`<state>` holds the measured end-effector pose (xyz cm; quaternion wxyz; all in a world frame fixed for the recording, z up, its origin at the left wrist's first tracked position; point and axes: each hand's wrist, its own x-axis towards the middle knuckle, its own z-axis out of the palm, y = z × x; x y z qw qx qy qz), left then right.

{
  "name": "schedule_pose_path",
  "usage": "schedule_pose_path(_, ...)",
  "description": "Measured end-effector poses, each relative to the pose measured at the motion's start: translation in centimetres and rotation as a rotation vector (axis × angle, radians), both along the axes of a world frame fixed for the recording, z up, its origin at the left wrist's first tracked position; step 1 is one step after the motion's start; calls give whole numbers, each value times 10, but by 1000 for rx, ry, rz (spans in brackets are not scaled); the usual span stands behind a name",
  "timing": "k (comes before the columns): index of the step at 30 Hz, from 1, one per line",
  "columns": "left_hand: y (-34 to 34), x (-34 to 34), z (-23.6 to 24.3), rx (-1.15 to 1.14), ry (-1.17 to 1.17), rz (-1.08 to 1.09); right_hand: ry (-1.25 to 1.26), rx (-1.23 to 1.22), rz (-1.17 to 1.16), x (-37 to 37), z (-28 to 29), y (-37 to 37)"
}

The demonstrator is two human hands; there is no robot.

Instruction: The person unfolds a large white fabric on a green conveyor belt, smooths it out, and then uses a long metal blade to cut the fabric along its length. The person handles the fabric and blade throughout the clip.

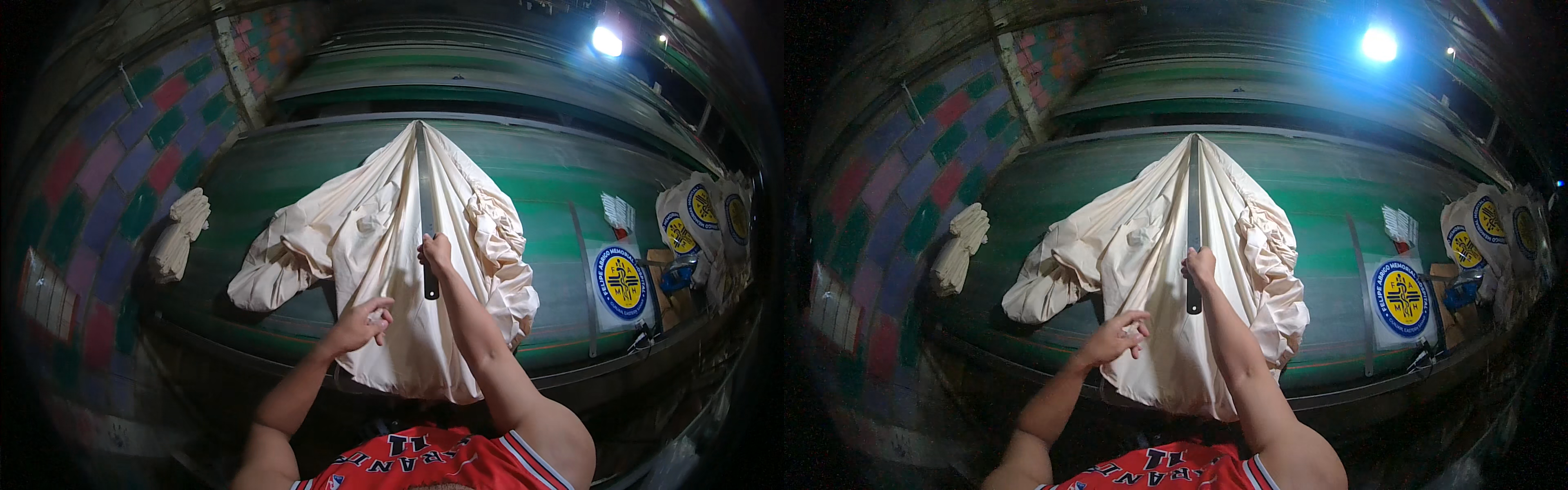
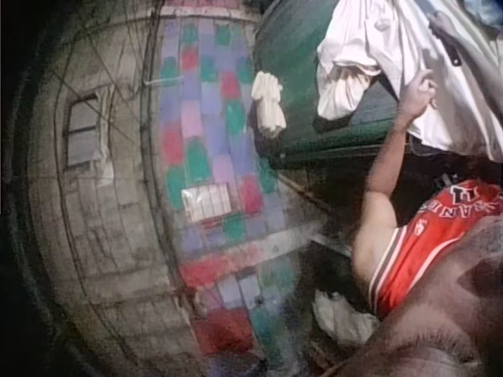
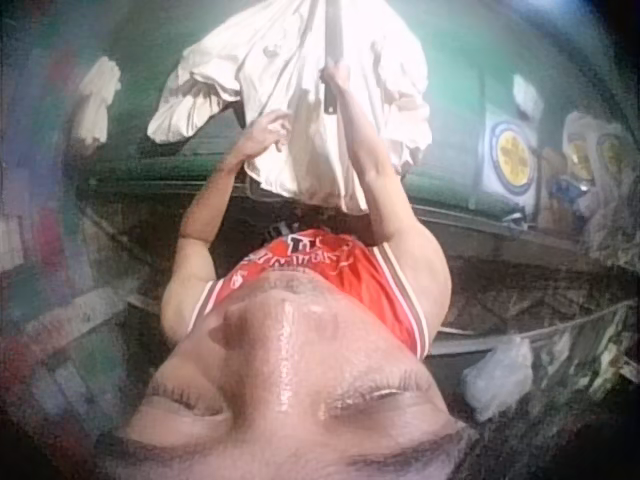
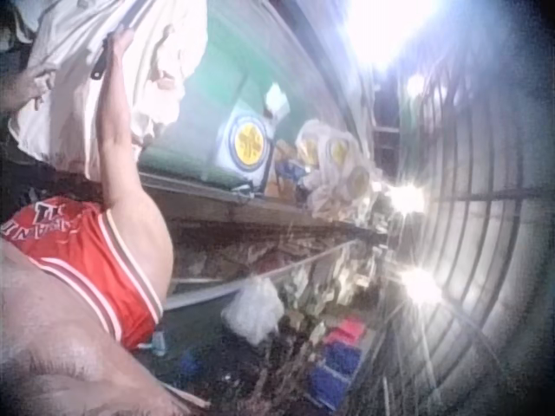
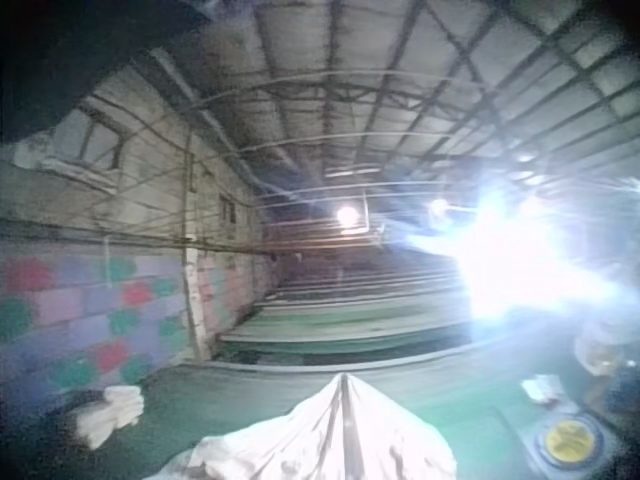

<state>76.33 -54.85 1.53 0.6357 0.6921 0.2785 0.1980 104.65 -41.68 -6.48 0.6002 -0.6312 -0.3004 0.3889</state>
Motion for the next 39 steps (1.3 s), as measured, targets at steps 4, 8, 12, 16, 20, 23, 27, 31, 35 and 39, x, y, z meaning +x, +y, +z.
schedule_pose_path(4, -33, 14, -29, 108, 53, -194, 127, -33, 50, 23, -23, 1)
schedule_pose_path(8, -41, 17, -39, 354, 208, -374, 77, -82, 80, 29, -40, -31)
schedule_pose_path(12, -34, 16, -53, 498, 612, -415, 9, -2, 89, 28, -42, -102)
schedule_pose_path(16, -15, 12, -73, 521, 556, -138, -78, -11, 102, 19, -46, -180)
schedule_pose_path(20, 21, 3, -94, 441, 547, 42, -230, 22, 59, 11, -48, -241)
schedule_pose_path(23, 53, -1, -110, 417, 419, 275, -170, -11, 80, 6, -42, -273)
schedule_pose_path(27, 106, -14, -130, 419, 236, 585, -44, -27, 125, -4, -29, -303)
schedule_pose_path(31, 164, -43, -146, 611, 257, 898, -32, -131, 192, -12, -35, -329)
schedule_pose_path(35, 208, -80, -147, 834, 383, 1063, -102, -235, 200, -25, -57, -332)
schedule_pose_path(39, 231, -106, -138, 774, 450, 1102, -215, -311, 180, -54, -62, -336)
